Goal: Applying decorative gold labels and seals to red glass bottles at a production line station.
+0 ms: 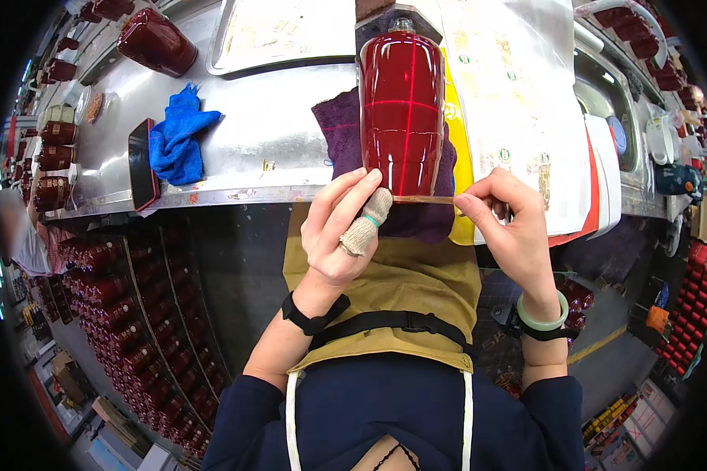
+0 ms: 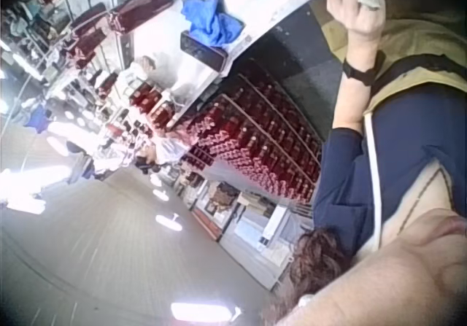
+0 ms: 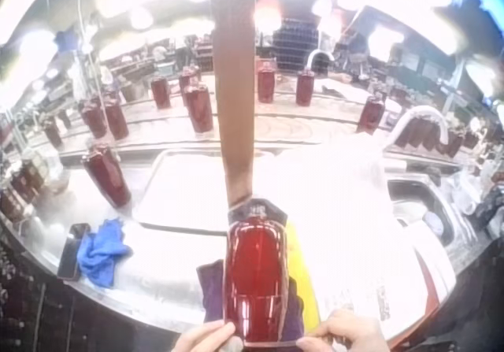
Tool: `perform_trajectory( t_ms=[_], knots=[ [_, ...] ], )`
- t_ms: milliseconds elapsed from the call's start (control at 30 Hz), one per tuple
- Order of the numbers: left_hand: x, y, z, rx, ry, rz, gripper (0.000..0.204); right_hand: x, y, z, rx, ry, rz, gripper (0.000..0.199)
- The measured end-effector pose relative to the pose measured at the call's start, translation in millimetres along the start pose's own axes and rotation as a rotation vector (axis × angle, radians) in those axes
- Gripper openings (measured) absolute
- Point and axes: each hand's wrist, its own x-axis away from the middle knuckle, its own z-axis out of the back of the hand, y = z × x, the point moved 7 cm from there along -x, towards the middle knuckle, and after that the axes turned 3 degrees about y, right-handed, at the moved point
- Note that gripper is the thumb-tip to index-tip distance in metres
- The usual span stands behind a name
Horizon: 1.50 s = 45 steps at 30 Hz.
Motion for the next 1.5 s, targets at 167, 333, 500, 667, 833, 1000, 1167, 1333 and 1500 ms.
perform_trajectory(
  t_ms=[167,333,500,667,833,1000,1167,1333,1500],
  knots=[
    [2.7,3.0,0.7,-0.035,-0.060,0.044,0.029,0.0,3.5,-1.1,0.000,0.013,0.000,0.018],
    [2.4,16.9,-4.5,-0.208,-0.033,-0.083,0.030,-0.5,6.0,-3.1,-0.004,0.014,-0.004,0.017],
    [-13.5,21.0,-12.9,-0.044,-0.184,-0.062,0.026,-1.0,8.0,-3.7,-0.008,0.018,-0.004,0.017],
    [-6.3,0.5,-2.1,0.020,0.010,0.102,0.035,-2.4,0.4,-9.2,-0.040,0.003,0.001,0.016],
    [0.0,-4.5,-0.9,0.035,0.019,0.126,0.036,-2.3,-3.8,-8.4,-0.054,-0.005,0.015,0.016],
    [2.6,0.5,-0.1,0.009,-0.029,0.052,0.033,-3.4,1.4,-7.9,-0.044,-0.015,0.006,0.016],
    [-3.3,16.5,-2.3,-0.101,-0.054,0.007,0.029,-2.6,5.8,-8.6,-0.066,-0.009,-0.011,0.017],
    [-18.2,16.4,-7.2,0.019,-0.111,-0.023,0.025,-3.1,6.2,-8.9,-0.043,0.003,0.021,0.017],
    [-5.7,-3.0,-1.7,0.052,-0.002,0.122,0.037,-3.5,1.0,-9.7,-0.066,-0.004,0.018,0.017]
  ],
)
